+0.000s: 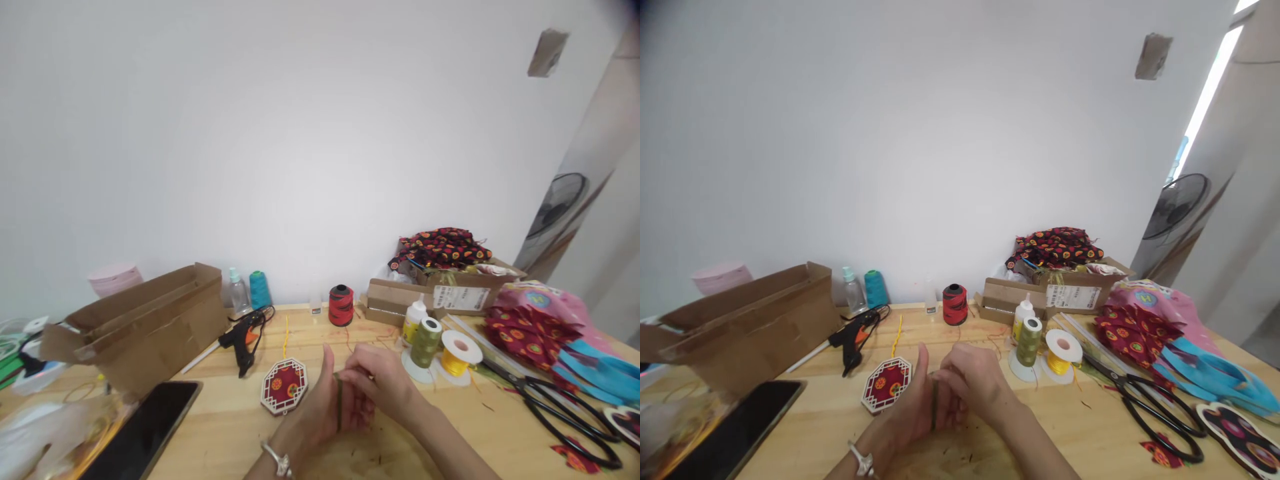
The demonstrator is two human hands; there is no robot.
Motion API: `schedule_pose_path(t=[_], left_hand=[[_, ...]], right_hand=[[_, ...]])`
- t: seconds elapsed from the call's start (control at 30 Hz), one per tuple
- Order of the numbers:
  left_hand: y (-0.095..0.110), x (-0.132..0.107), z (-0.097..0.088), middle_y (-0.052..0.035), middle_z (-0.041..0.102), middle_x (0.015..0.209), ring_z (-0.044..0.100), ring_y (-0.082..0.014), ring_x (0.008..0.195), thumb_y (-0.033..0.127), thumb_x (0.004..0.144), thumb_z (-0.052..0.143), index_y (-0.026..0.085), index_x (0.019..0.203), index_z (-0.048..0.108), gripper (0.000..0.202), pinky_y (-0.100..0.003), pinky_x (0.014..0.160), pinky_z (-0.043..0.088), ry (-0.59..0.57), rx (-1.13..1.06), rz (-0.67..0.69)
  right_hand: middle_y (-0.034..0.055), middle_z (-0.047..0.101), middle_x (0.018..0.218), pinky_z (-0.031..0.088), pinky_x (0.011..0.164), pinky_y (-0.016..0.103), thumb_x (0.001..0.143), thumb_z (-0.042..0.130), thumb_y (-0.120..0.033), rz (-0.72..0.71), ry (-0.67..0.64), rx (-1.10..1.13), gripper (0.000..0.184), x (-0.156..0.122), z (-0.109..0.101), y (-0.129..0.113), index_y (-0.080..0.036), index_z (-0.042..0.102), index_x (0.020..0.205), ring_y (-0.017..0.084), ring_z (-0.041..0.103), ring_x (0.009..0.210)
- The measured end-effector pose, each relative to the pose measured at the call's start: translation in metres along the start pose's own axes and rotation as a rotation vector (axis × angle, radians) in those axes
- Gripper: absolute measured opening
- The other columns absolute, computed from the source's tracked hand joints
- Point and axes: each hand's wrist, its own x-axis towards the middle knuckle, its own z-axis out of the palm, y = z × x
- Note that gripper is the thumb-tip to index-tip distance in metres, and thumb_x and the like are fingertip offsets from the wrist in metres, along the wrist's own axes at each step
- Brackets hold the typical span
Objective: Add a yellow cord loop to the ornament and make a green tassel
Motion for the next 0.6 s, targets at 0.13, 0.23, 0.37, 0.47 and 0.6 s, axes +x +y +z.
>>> schedule_pose_path(t=[0.13,0.23,0.37,0.47,0.6], left_hand=[[-0.005,-0.001,0.002,-0.0063,0.050,0.049,0.043,-0.0128,0.042,0.077,0.055,-0.004,0.005,0.065,0.060,0.096,-0.024,0.044,0.030,-0.044,0.117,-0.075],[-0.005,0.000,0.000,-0.0061,0.049,0.049,0.042,-0.0132,0.041,0.077,0.050,-0.009,0.008,0.064,0.058,0.098,-0.026,0.042,0.029,-0.111,0.140,-0.116],[-0.006,-0.006,-0.002,-0.0065,0.051,0.053,0.043,-0.0141,0.043,0.077,0.048,-0.011,0.011,0.065,0.055,0.095,-0.026,0.043,0.029,-0.209,0.123,-0.194],[-0.008,-0.016,0.002,-0.0075,0.050,0.053,0.043,-0.0136,0.046,0.076,0.054,-0.006,0.009,0.062,0.056,0.092,-0.026,0.045,0.027,-0.316,0.154,-0.231],[-0.001,-0.026,0.013,-0.0041,0.044,0.046,0.040,-0.0119,0.041,0.075,0.058,-0.002,0.010,0.057,0.057,0.088,-0.024,0.040,0.026,-0.452,-0.051,-0.064]], right_hand=[[-0.0029,0.053,0.056,0.034,0.049,0.017,0.074,0.056,-0.027,0.036,0.016,0.015,0.014,0.000,0.001,0.002,-0.018,0.058,0.063,0.009,0.047,0.051],[-0.0035,0.051,0.054,0.032,0.049,0.017,0.073,0.057,-0.026,0.051,0.028,0.060,0.014,0.001,0.002,0.002,-0.017,0.058,0.062,0.008,0.045,0.050],[-0.0043,0.047,0.051,0.030,0.047,0.018,0.073,0.057,-0.029,0.092,0.034,0.135,0.019,0.003,0.004,0.004,-0.016,0.057,0.058,0.008,0.040,0.047],[-0.0045,0.045,0.049,0.027,0.045,0.018,0.073,0.055,-0.031,0.201,-0.038,0.186,0.023,0.003,0.009,0.009,-0.015,0.057,0.058,0.007,0.037,0.047],[-0.0019,0.051,0.053,0.028,0.045,0.018,0.076,0.048,-0.030,0.328,-0.225,0.221,0.023,0.001,0.016,0.011,-0.014,0.059,0.063,0.009,0.042,0.051]])
